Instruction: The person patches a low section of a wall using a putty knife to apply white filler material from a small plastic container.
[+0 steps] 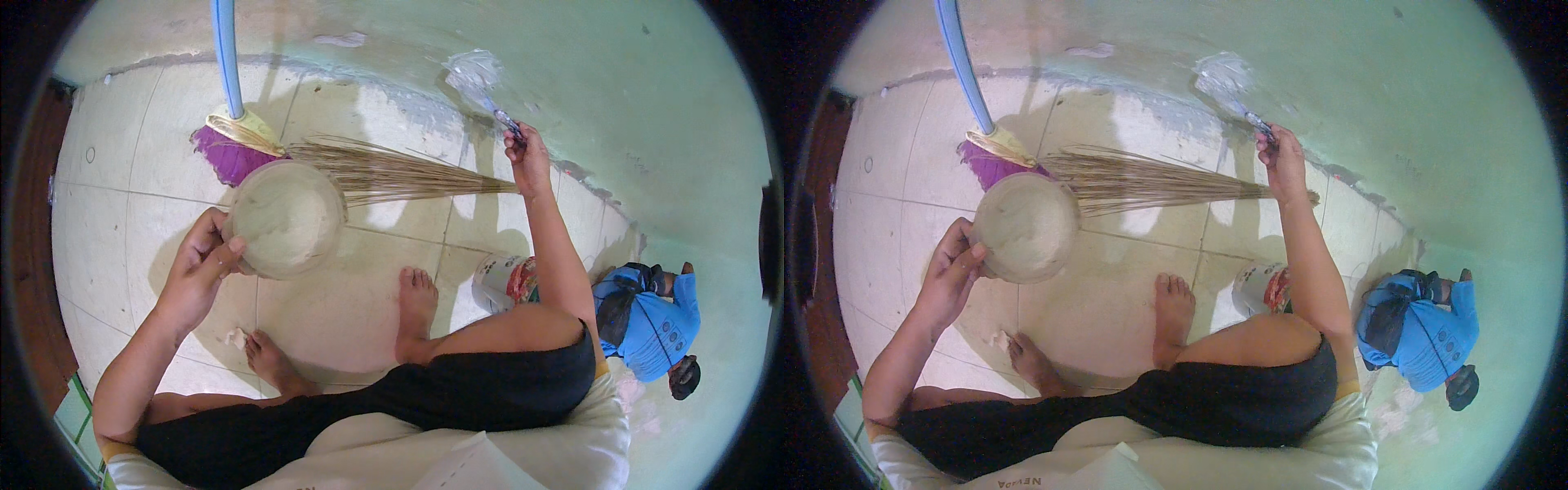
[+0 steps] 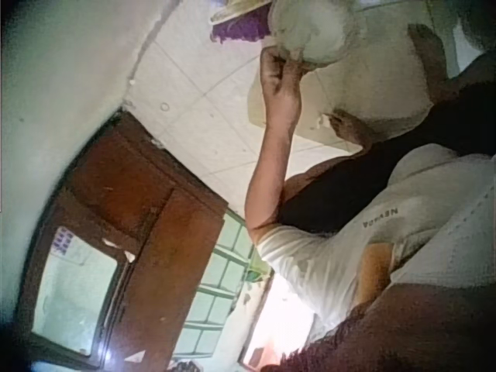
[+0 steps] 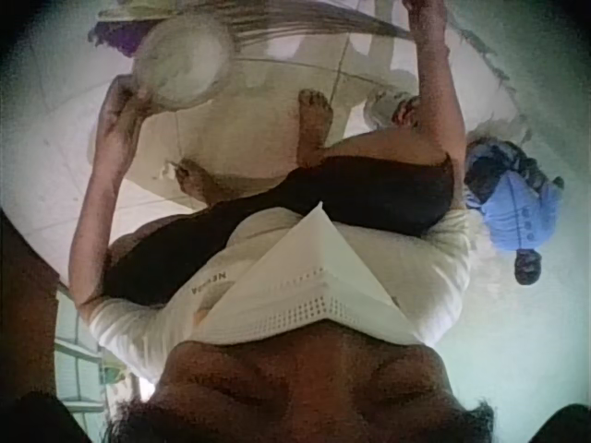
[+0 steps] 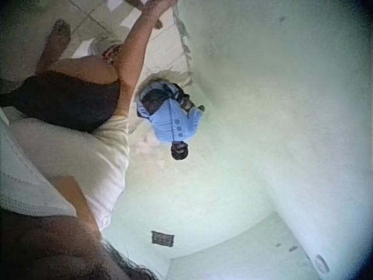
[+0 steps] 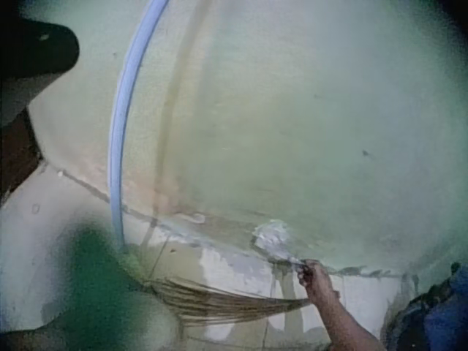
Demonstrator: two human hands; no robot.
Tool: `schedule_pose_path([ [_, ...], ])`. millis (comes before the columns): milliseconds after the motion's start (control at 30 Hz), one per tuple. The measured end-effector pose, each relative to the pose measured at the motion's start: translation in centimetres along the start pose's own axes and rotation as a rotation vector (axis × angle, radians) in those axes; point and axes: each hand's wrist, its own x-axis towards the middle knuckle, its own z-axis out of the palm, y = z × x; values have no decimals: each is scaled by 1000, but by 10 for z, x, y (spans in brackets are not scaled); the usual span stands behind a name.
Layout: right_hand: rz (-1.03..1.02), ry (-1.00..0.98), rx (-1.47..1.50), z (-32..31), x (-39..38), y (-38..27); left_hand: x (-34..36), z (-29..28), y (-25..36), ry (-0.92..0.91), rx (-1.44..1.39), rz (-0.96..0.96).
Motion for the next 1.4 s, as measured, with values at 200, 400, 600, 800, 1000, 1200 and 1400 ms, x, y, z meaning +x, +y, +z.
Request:
schedule_pose_path([
  [200, 67, -6, 60, 0, 20, 15, 4, 0, 0, -7, -44, -11],
  [400, 38, 58, 93, -35, 23, 22, 9, 1, -4, -14, -58, -9],
  [600, 29, 94, 48, -80, 19, 12, 14, 3, -3, -9, -46, -30],
  [800, -21, -42, 25, -28, 39, 8, 15, 3, -6, -4, -49, -34],
  [1000, -53, 61, -51, -32, 41, -7, 14, 1, -5, -12, -74, -35],
  [1200, -111, 114, -55, -87, 26, -36, 17, 2, -4, -8, -48, -42],
  [1400, -126, 54, -358, -50, 22, -60, 14, 4, -3, -22, -30, -21],
])
